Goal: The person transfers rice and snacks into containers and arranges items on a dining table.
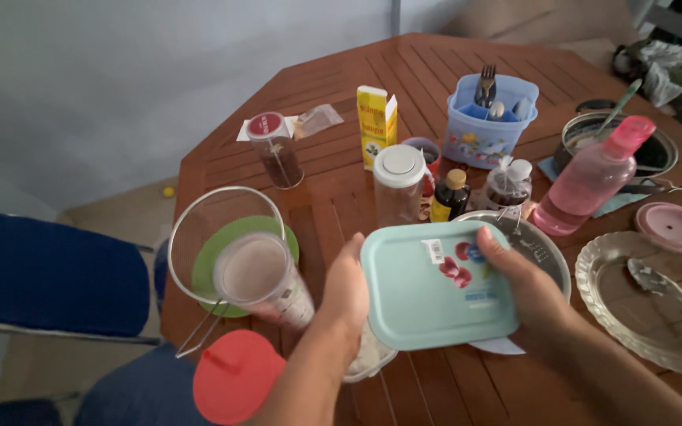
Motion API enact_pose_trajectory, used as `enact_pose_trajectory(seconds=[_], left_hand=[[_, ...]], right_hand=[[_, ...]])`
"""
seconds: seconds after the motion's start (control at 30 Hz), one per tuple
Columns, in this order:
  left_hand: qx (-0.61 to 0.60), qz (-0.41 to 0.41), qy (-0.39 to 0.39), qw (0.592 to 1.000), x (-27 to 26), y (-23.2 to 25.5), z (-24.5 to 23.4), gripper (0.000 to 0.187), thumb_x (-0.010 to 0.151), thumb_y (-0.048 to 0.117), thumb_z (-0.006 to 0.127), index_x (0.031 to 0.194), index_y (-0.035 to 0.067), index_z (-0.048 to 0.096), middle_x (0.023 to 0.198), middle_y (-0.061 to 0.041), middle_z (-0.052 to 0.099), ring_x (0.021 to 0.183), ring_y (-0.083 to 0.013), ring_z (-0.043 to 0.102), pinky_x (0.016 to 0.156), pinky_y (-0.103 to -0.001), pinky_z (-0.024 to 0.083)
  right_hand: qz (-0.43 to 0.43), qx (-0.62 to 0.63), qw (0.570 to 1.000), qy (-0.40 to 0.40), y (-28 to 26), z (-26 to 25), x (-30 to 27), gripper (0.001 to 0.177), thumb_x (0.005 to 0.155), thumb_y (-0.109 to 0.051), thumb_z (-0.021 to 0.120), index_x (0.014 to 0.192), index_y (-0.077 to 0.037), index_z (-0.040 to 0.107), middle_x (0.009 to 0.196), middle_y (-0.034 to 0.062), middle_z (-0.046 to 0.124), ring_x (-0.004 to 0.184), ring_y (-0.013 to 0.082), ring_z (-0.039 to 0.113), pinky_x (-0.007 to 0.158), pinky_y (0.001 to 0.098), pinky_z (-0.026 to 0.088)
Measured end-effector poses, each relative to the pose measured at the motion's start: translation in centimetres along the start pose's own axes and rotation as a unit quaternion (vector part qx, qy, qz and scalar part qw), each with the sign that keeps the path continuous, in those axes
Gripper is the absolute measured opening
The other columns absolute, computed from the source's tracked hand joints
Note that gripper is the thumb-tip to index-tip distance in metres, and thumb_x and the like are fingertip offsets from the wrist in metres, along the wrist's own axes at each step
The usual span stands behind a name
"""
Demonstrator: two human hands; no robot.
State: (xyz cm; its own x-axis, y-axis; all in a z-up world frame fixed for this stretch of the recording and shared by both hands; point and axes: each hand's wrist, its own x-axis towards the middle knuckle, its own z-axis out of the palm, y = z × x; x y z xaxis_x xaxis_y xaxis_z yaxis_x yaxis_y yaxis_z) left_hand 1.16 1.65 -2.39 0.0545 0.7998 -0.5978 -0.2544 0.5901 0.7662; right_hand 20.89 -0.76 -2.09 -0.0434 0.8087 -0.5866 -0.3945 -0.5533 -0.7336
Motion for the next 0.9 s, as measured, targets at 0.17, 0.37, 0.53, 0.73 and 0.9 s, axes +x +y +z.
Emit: enact_pose_trajectory(seconds=[0.17, 0.37, 0.53, 0.73, 0.9], left_hand=[[-0.025, 0.026, -0.031, 0.999, 0.3, -1.0, 1.2, 0.058, 0.102, 0.046, 0.035, 0.122, 0.006, 0.072, 0.123, -0.01, 0.074, 0.111, -0.022, 0.066, 0.102, -0.034, 0.046], [-0.032, 0.087, -0.034, 0.995, 2.6, -1.3, 1.4, 0.064, 0.102, 0.051, 0.03, 0.13, 0.004, 0.065, 0.133, -0.01, 0.069, 0.119, -0.0225, 0.063, 0.107, -0.036, 0.042], [0.184, 0.26, 0.085, 0.944, 1.4, 2.9, -0.7, 0.068, 0.105, 0.055, 0.028, 0.137, 0.002, 0.057, 0.137, -0.013, 0.063, 0.126, -0.0248, 0.058, 0.11, -0.039, 0.04], [0.199, 0.275, -0.079, 0.937, -9.4, 11.2, -8.6, 0.044, 0.095, 0.032, 0.051, 0.129, 0.01, 0.067, 0.122, -0.007, 0.076, 0.107, -0.0166, 0.074, 0.089, -0.034, 0.059], [0.021, 0.333, 0.077, 0.939, -6.2, 12.7, -21.1, 0.038, 0.094, 0.03, 0.057, 0.126, 0.011, 0.065, 0.118, -0.004, 0.074, 0.107, -0.0166, 0.067, 0.086, -0.035, 0.052]], right_hand=[[-0.06, -0.022, 0.998, 0.0, -1.0, -1.5, -0.5, 0.047, 0.095, -0.05, 0.052, 0.122, -0.013, 0.064, 0.104, 0.0098, 0.075, 0.087, 0.0243, 0.074, 0.079, 0.0486, 0.06], [-0.06, -0.018, 0.998, -0.006, -0.1, -1.7, -0.1, 0.044, 0.096, -0.05, 0.052, 0.122, -0.016, 0.064, 0.105, 0.0078, 0.074, 0.086, 0.024, 0.073, 0.074, 0.0485, 0.058], [-0.003, 0.031, 0.999, 0.012, 2.3, -0.2, 1.2, 0.047, 0.096, -0.052, 0.048, 0.118, -0.013, 0.064, 0.105, 0.0079, 0.075, 0.09, 0.0267, 0.073, 0.076, 0.0498, 0.061], [0.022, -0.094, 0.986, 0.136, 5.8, 1.8, 2.3, 0.04, 0.101, -0.045, 0.05, 0.134, -0.022, 0.053, 0.115, 0.0092, 0.069, 0.096, 0.032, 0.068, 0.082, 0.0562, 0.057], [0.003, 0.064, 0.991, 0.119, 12.0, 3.5, 4.3, 0.039, 0.102, -0.044, 0.05, 0.133, -0.021, 0.05, 0.122, 0.0083, 0.065, 0.106, 0.0328, 0.068, 0.082, 0.0624, 0.059]])
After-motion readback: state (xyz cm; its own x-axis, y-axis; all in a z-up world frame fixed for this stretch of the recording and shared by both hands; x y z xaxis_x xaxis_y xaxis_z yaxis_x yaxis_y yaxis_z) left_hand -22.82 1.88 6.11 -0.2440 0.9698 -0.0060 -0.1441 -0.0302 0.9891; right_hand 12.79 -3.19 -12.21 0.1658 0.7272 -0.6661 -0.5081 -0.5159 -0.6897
